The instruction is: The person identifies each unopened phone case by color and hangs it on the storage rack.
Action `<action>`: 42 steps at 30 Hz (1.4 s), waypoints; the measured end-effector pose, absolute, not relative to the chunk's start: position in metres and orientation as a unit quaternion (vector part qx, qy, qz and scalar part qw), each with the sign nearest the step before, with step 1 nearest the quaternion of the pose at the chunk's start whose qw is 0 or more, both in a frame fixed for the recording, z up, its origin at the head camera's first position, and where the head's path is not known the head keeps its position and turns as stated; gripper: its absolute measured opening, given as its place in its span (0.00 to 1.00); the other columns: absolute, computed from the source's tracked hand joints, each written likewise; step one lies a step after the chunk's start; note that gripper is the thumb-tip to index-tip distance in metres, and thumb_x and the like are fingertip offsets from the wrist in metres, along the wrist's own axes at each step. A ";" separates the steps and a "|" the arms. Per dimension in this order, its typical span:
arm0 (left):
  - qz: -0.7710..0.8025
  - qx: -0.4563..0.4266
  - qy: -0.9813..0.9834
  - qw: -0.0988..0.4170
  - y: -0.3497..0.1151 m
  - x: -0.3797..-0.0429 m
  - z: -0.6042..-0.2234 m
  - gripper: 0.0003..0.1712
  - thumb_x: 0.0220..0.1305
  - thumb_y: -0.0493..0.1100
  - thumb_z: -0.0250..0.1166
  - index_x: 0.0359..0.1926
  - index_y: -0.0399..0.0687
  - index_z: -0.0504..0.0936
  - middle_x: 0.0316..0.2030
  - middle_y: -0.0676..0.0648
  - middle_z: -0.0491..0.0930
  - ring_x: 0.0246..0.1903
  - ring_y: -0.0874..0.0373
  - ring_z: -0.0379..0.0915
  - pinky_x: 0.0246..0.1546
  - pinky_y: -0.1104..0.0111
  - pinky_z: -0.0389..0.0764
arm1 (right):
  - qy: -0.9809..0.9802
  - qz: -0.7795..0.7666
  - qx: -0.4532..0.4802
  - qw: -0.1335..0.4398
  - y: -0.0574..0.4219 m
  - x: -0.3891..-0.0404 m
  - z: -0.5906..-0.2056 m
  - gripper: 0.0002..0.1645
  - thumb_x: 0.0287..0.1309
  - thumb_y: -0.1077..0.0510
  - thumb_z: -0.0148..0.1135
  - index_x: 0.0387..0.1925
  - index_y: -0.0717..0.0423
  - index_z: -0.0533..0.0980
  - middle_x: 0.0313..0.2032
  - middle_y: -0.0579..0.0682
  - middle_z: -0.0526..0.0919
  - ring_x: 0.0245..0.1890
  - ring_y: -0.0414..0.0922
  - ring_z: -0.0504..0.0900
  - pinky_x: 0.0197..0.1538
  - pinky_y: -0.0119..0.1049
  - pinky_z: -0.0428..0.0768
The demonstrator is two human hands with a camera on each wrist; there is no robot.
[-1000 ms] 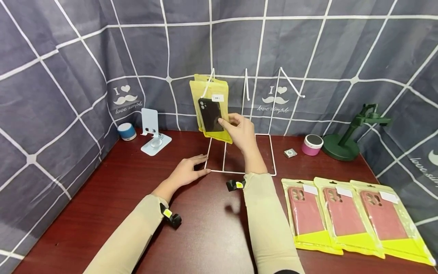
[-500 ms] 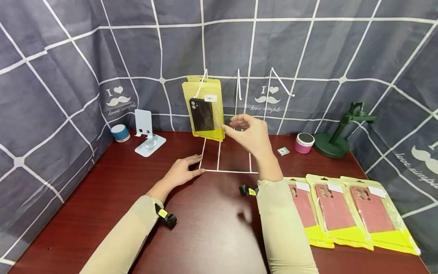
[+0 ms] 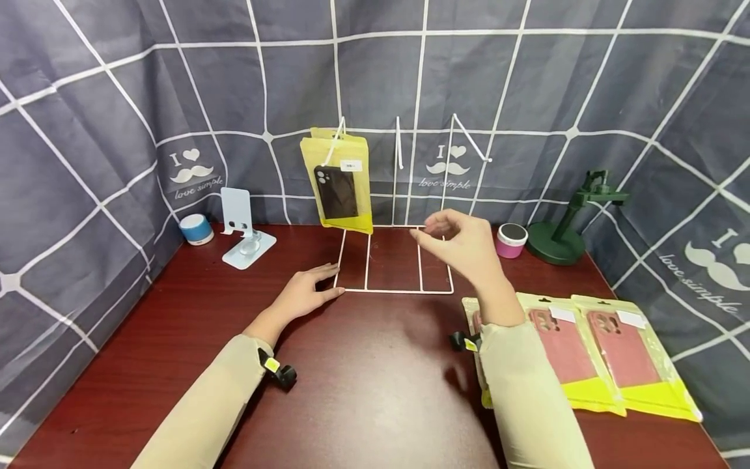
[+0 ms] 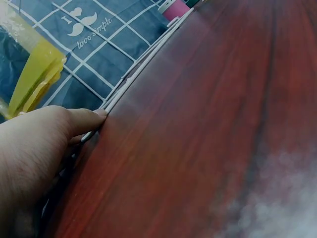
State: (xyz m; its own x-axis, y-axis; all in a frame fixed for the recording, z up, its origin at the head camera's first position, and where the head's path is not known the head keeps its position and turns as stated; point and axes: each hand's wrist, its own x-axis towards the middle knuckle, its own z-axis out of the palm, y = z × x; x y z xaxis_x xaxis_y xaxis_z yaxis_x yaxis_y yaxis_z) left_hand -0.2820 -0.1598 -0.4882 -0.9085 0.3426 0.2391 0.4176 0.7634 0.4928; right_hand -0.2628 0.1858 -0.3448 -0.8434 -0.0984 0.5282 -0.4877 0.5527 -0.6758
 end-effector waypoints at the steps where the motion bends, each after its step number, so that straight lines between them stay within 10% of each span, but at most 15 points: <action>1: -0.277 -0.202 -0.937 0.067 -0.160 -0.282 -0.488 0.36 0.65 0.62 0.67 0.68 0.49 0.76 0.68 0.49 0.72 0.70 0.55 0.64 0.69 0.57 0.65 | -0.856 0.436 0.169 0.219 0.191 -0.262 -0.347 0.19 0.50 0.39 0.77 0.34 0.47 0.84 0.29 0.41 0.88 0.28 0.40 0.86 0.31 0.26 0.77; 15: -0.281 -0.203 -0.936 0.068 -0.161 -0.282 -0.487 0.38 0.64 0.63 0.67 0.68 0.49 0.76 0.68 0.46 0.72 0.69 0.54 0.65 0.68 0.56 0.66 | -0.915 0.339 0.163 0.149 0.257 -0.249 -0.393 0.19 0.54 0.40 0.75 0.37 0.48 0.84 0.32 0.43 0.88 0.31 0.42 0.86 0.32 0.23 0.78; 28: -0.276 -0.199 -0.938 0.066 -0.160 -0.283 -0.489 0.38 0.64 0.64 0.66 0.68 0.50 0.76 0.68 0.47 0.72 0.69 0.54 0.65 0.69 0.56 0.66 | -0.937 0.262 0.197 -0.123 0.349 -0.259 -0.418 0.21 0.59 0.52 0.71 0.52 0.56 0.81 0.47 0.52 0.85 0.42 0.47 0.79 0.37 0.37 0.79; 42: -0.273 -0.197 -0.939 0.065 -0.160 -0.284 -0.489 0.37 0.65 0.64 0.65 0.69 0.51 0.76 0.68 0.49 0.71 0.70 0.56 0.64 0.69 0.58 0.64 | -0.928 0.302 0.180 -0.119 0.355 -0.265 -0.437 0.17 0.58 0.54 0.72 0.45 0.57 0.80 0.39 0.49 0.82 0.39 0.46 0.75 0.40 0.34 0.75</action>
State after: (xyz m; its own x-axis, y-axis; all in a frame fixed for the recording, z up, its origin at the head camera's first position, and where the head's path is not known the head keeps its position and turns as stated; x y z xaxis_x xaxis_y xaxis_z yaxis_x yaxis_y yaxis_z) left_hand -0.2837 -0.1602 -0.4895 -0.9137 0.3350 0.2301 0.4061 0.7727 0.4878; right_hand -0.2649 0.3551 -0.4372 -0.9064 -0.4072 -0.1123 -0.2629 0.7519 -0.6046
